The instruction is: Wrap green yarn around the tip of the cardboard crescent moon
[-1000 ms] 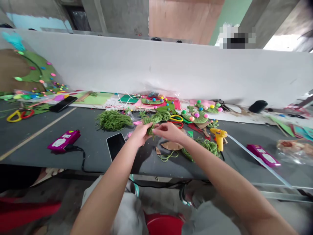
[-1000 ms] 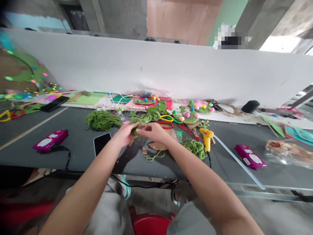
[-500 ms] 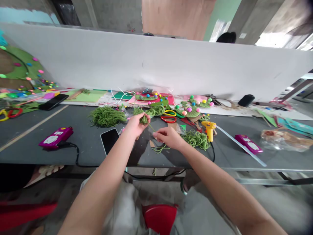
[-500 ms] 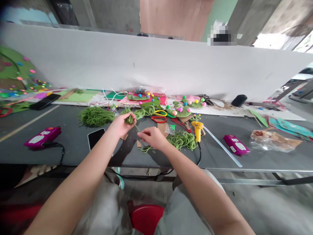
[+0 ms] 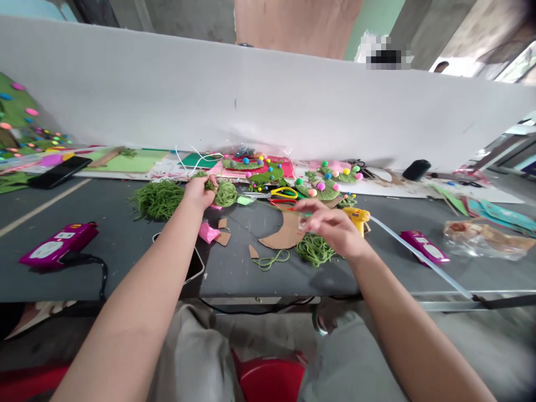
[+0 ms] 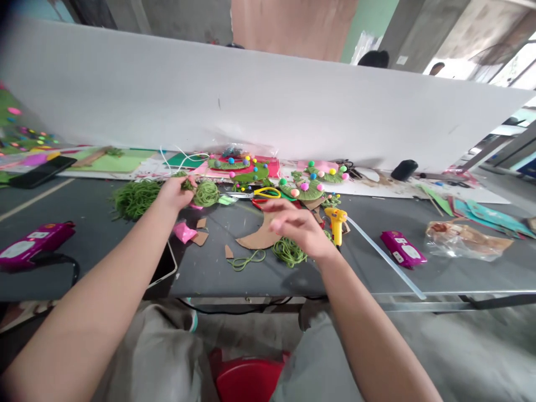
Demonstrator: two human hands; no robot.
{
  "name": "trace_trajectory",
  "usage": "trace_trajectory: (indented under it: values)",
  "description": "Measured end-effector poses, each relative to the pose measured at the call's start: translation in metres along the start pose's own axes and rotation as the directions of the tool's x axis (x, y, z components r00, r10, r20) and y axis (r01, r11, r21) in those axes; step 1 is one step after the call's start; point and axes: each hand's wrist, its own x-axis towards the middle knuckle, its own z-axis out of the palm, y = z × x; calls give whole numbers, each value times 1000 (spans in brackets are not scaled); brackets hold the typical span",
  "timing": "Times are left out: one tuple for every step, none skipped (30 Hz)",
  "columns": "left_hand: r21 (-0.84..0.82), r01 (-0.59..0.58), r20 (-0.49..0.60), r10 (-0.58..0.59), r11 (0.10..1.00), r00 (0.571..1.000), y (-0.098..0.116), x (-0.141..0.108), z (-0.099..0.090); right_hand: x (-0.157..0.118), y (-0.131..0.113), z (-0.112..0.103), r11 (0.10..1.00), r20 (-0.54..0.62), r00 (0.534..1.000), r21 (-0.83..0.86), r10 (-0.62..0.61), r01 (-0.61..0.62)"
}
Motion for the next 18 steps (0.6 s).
trace_trajectory:
  values:
    - [-7,-6,-14,5,1000,1000,0,4,-1,1,-1,1,993,-140,990,103,-35,49]
    - [-14,-12,-26,12,1000,1000,0,7,-2,2,-2,2,979,-243,970,191,-29,78]
    - [-21,-18,-36,17,1000,999,0,9,-3,3,-3,4,965,-303,953,251,7,73]
    - [-27,-23,-41,22,999,999,0,10,-4,4,-4,5,963,-324,944,269,66,25]
    - [-32,-25,-41,24,999,999,1,10,-5,5,-4,7,975,-320,937,213,137,-70]
    - [-37,-26,-40,25,999,999,1,10,-6,5,-2,8,977,-310,927,97,211,-190]
    - [-40,-26,-35,25,999,999,1,9,-6,5,1,9,951,-314,908,-46,278,-307]
    - [-41,-26,-29,24,999,999,1,7,-6,5,5,10,891,-334,883,-200,329,-408]
    - [-42,-26,-22,25,999,999,0,6,-5,4,10,11,803,-349,862,-347,368,-484]
    - [-41,-26,-12,25,999,1000,0,4,-5,4,16,13,731,-346,854,-449,389,-515]
    - [-40,-25,-3,25,999,1000,-1,2,-4,4,22,14,644,-275,856,-569,438,-512]
    - [-39,-23,5,24,999,1000,-1,-1,-3,4,26,17,620,-173,867,-634,468,-461]
    - [-37,-21,9,21,999,1000,-2,-3,-2,5,28,19,638,-73,886,-667,457,-384]
    - [-35,-17,12,17,999,1000,-3,-5,-1,6,28,22,706,9,922,-646,388,-291]
    - [-32,-12,15,12,999,1000,-4,-7,0,7,26,25,802,38,966,-566,257,-191]
    - [-28,-5,17,5,1000,1000,-5,-10,0,9,22,28,887,-4,995,-453,98,-89]
    - [-24,2,19,-2,1000,1000,-6,-12,0,11,17,30,946,-90,995,-325,-32,1]
    - [-20,11,21,-10,1000,1000,-8,-14,1,15,12,32,979,-178,978,-191,-106,72]
